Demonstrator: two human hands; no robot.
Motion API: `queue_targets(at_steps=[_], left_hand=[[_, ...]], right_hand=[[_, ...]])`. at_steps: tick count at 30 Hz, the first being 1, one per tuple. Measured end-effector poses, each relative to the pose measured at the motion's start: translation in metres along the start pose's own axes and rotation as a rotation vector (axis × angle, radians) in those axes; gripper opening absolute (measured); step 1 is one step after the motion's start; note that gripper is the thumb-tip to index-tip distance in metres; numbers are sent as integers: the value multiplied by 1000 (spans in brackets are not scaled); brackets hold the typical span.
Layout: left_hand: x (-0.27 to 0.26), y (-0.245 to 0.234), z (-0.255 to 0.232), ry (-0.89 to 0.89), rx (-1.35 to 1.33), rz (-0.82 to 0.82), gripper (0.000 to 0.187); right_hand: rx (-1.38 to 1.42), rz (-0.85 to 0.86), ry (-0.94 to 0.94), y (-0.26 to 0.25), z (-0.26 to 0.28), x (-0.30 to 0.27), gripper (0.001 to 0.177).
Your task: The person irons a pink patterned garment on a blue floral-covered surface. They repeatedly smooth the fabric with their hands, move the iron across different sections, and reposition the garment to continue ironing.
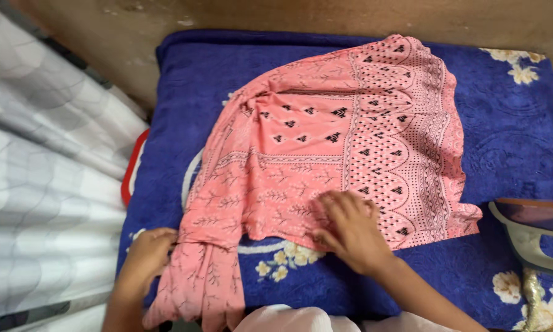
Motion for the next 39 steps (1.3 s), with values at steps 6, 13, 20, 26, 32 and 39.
queue_targets(at_steps=[6, 13, 20, 26, 32, 39], left_hand=[[-13, 9, 26, -42, -401, 486, 35], [-34, 64, 22, 162, -48, 578, 47], [-50, 44, 61, -63, 120, 529, 63], [-19, 19, 132, 50, 282, 343, 74], [6, -65, 116, 184, -402, -200, 42], [-12, -138, -119, 1161, -471, -806, 23]], right_hand=[[194, 177, -184, 10, 81, 8, 62], [785, 479, 254, 65, 144, 24, 39], [1417, 452, 869, 95, 122, 32, 19], [1333, 406, 777, 91, 102, 34, 19], [1225, 510, 489, 87, 84, 26, 24], [1206, 459, 67, 44, 95, 21, 17]])
Point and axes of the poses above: each hand's wrist, its own x-axis towards the middle knuckle, its own y-axis out of the palm, z = x × y, the point moved 5 cm from there along x, towards the middle knuckle, and after that the axes turned 7 degrees about -x, right-handed, at the moved point
